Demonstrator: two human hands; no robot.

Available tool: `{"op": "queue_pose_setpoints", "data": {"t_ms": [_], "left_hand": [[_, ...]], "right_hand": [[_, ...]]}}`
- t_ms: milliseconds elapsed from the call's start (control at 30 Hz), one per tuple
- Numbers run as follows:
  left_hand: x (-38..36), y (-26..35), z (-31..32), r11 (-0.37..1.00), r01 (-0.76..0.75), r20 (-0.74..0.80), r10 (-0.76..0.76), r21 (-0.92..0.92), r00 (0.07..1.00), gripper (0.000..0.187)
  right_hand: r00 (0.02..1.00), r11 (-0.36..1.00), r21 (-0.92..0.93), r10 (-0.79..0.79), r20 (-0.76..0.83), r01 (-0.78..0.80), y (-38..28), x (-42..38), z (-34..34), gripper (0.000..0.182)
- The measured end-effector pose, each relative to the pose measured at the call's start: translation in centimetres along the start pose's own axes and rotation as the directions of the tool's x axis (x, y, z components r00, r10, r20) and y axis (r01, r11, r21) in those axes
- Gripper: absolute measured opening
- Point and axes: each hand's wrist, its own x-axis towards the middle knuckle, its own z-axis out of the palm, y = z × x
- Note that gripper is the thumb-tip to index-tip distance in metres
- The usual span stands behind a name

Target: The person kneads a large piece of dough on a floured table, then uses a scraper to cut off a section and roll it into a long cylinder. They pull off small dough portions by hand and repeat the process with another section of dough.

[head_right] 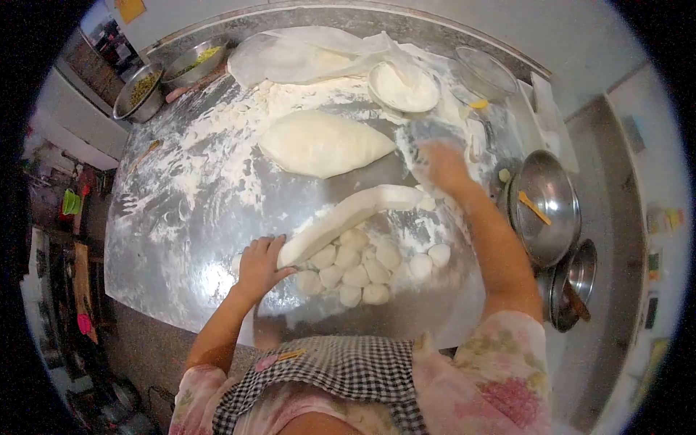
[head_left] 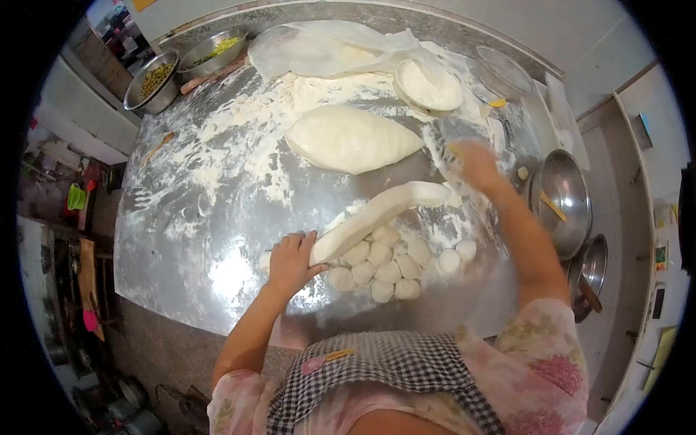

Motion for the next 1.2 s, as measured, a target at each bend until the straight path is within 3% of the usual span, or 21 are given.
{"op": "queue_pose_setpoints", "data": {"t_ms": [67, 167, 267, 367, 433, 500, 567, 633, 733, 767, 833, 867, 933, 1033, 1133, 1167, 1200], "left_hand": [[-0.2, -0.3, 0.2, 0.999, -0.032, -0.029, 0.032, -0.009, 0.999, 0.071], [-0.1, -0.5, 0.6, 0.999, -0.032, -0.051, 0.032, 0.002, 0.998, 0.062], [0.5, -1.6, 0.9, 0.998, -0.015, -0.017, 0.014, -0.057, 1.0, 0.055], [0.6, -3.2, 0.1, 0.988, 0.072, 0.034, -0.068, -0.139, 0.997, 0.047], [-0.2, -4.8, -0.7, 0.987, 0.086, 0.032, -0.082, -0.133, 0.996, 0.043], [-1.8, -5.5, -2.7, 0.986, 0.115, 0.058, -0.108, -0.124, 0.992, 0.041], [-3.7, -6.4, -4.1, 0.979, 0.134, 0.071, -0.124, -0.152, 0.99, 0.038], [-6.0, -7.4, -4.7, 0.966, 0.145, 0.072, -0.133, -0.212, 0.989, 0.035], [-7.5, -7.5, -3.3, 0.969, -0.179, 0.067, 0.193, -0.171, 0.979, 0.038], [-7.2, -6.0, -4.2, 0.967, -0.2, 0.269, 0.238, -0.159, 0.933, 0.048], [-6.1, -3.6, -4.3, 0.923, -0.307, 0.246, 0.362, -0.233, 0.899, 0.056], [-5.2, -2.3, -4.0, 0.894, -0.361, 0.228, 0.423, -0.267, 0.877, 0.06], [-3.6, 0.8, -2.0, 0.812, -0.491, 0.0, 0.517, -0.316, 0.856, 0.067], [-0.8, 8.4, 0.5, 0.715, -0.643, 0.004, 0.67, -0.274, 0.742, 0.066], [0.4, 11.8, 6.1, 0.675, -0.72, -0.046, 0.723, -0.163, 0.689, 0.063], [0.8, 11.6, 7.9, 0.669, -0.734, -0.068, 0.731, -0.118, 0.678, 0.062], [1.8, 10.9, 7.6, 0.713, -0.697, -0.045, 0.696, -0.074, 0.717, 0.061]], "right_hand": [[0.99, 0.986, 0.152, -0.085, 0.115, 0.067, -3.2, -1.7, 1.4, 0.054], [0.968, 0.993, 0.116, -0.01, 0.253, -0.02, -6.5, -2.9, 5.3, 0.053], [0.921, 0.991, 0.102, 0.042, 0.388, -0.088, -8.8, -0.7, 3.0, 0.049], [0.94, 0.991, 0.097, -0.123, 0.317, 0.097, -13.0, -0.5, -5.0, 0.049], [0.941, 0.934, 0.201, -0.32, 0.11, 0.295, -14.5, -3.9, -10.6, 0.034], [0.93, 0.885, 0.291, -0.366, -0.046, 0.363, -14.4, -8.7, -14.2, 0.033], [0.932, 0.932, 0.36, -0.156, 0.327, 0.03, -13.4, -13.0, -16.6, 0.043], [0.943, 0.883, 0.465, -0.105, 0.317, -0.059, -11.2, -17.8, -14.9, 0.044], [0.888, 0.808, 0.493, 0.076, 0.455, -0.322, -9.2, -23.5, -8.9, 0.044], [0.857, 0.801, 0.47, 0.099, 0.505, -0.369, -8.7, -25.0, -6.2, 0.047], [0.791, 0.784, 0.419, 0.146, 0.594, -0.459, -8.3, -27.2, -1.5, 0.052], [0.874, 0.793, 0.463, 0.172, 0.454, -0.396, -8.4, -27.6, -0.5, 0.057], [0.967, 0.817, 0.516, 0.208, 0.15, -0.256, -8.9, -27.8, 0.6, 0.066], [0.819, 0.699, 0.483, 0.57, 0.07, -0.528, -10.6, -25.7, -0.4, 0.071], [0.62, 0.668, 0.265, 0.744, -0.249, -0.695, -10.4, -23.9, 6.9, 0.06], [0.57, 0.562, 0.469, 0.81, -0.142, -0.682, -10.2, -22.2, 11.8, 0.057], [0.57, 0.524, 0.535, 0.816, -0.094, -0.662, -11.7, -20.0, 15.1, 0.054]]}}
